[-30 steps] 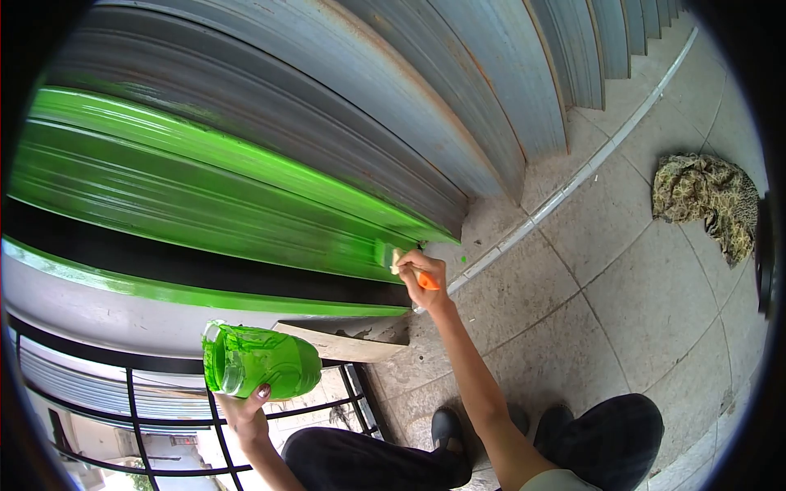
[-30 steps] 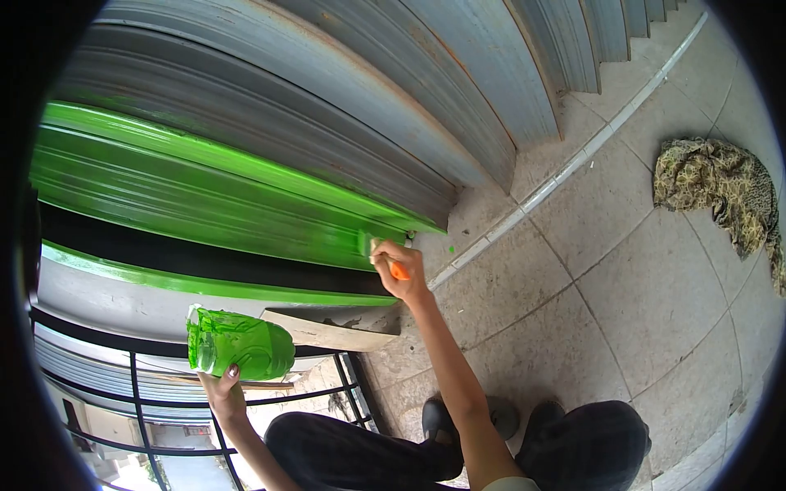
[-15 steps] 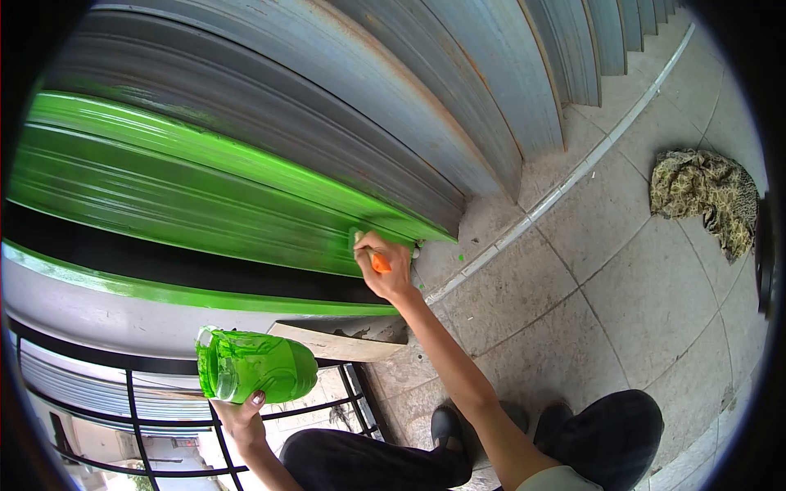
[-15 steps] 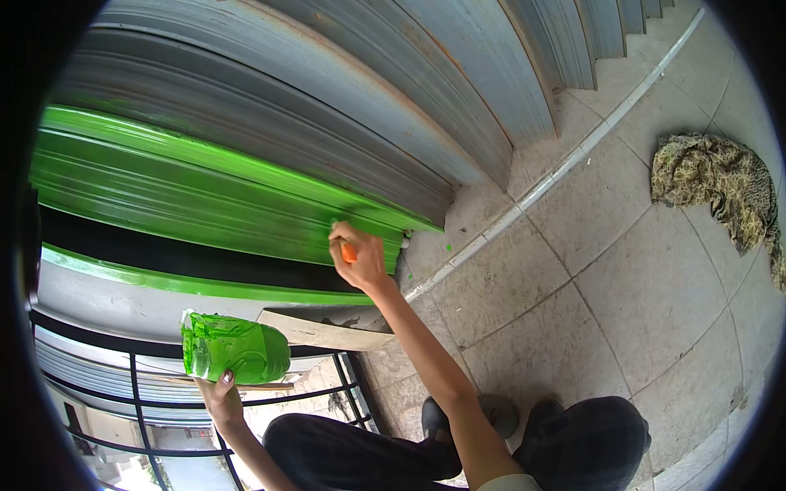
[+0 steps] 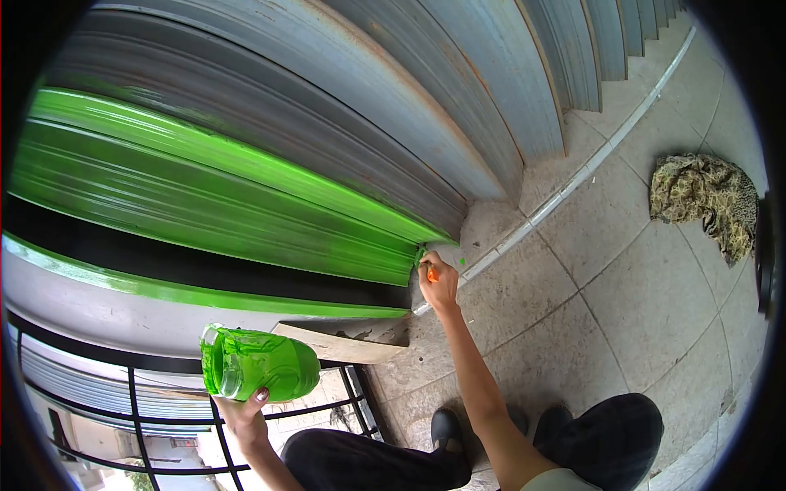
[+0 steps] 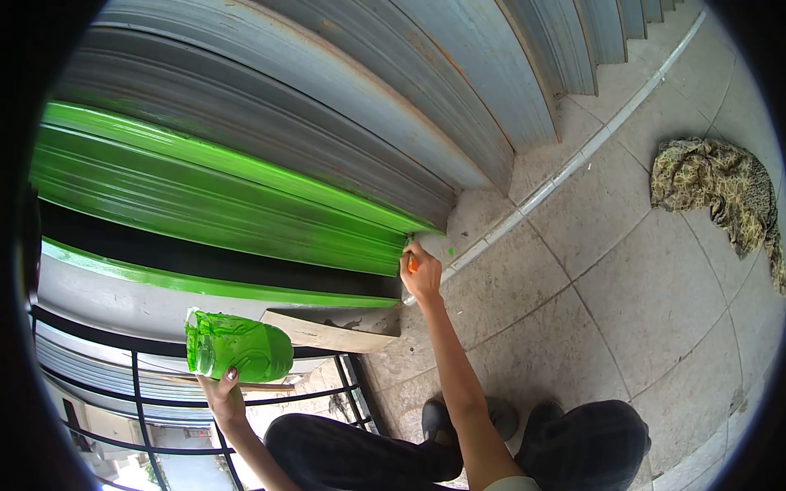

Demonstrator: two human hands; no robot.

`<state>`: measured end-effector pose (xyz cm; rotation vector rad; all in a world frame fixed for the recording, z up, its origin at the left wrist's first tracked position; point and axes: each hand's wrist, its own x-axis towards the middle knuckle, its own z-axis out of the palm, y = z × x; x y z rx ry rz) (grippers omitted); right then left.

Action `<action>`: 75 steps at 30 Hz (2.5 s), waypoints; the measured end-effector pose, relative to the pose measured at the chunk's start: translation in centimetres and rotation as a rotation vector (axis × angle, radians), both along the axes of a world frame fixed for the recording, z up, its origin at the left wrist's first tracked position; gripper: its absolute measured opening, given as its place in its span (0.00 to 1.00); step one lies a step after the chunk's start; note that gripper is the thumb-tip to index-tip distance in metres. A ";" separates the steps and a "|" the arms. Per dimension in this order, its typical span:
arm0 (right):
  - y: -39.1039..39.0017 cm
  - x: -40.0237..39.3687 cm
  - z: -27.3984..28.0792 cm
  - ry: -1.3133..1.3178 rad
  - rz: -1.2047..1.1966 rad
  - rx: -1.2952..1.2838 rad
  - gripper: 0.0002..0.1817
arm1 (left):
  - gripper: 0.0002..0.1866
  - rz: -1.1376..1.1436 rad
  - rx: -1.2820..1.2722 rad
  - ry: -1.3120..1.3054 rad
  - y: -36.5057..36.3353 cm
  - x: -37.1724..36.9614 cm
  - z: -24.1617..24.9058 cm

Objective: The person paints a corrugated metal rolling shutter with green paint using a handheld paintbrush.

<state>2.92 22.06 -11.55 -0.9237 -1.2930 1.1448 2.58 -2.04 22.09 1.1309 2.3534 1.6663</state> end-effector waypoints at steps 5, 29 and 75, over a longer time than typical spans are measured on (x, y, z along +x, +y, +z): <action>0.9 -1.5 5.1 0.109 0.069 0.218 0.01 | 0.45 -0.023 0.011 -0.004 0.2 0.3 0.0; -2.1 -2.4 5.2 0.430 0.072 -0.015 0.05 | 0.46 -0.045 -0.024 -0.019 0.3 0.1 0.5; 4.2 17.6 44.2 -0.176 1.031 0.496 0.04 | 0.51 -0.643 -0.233 0.198 13.1 -3.2 -3.8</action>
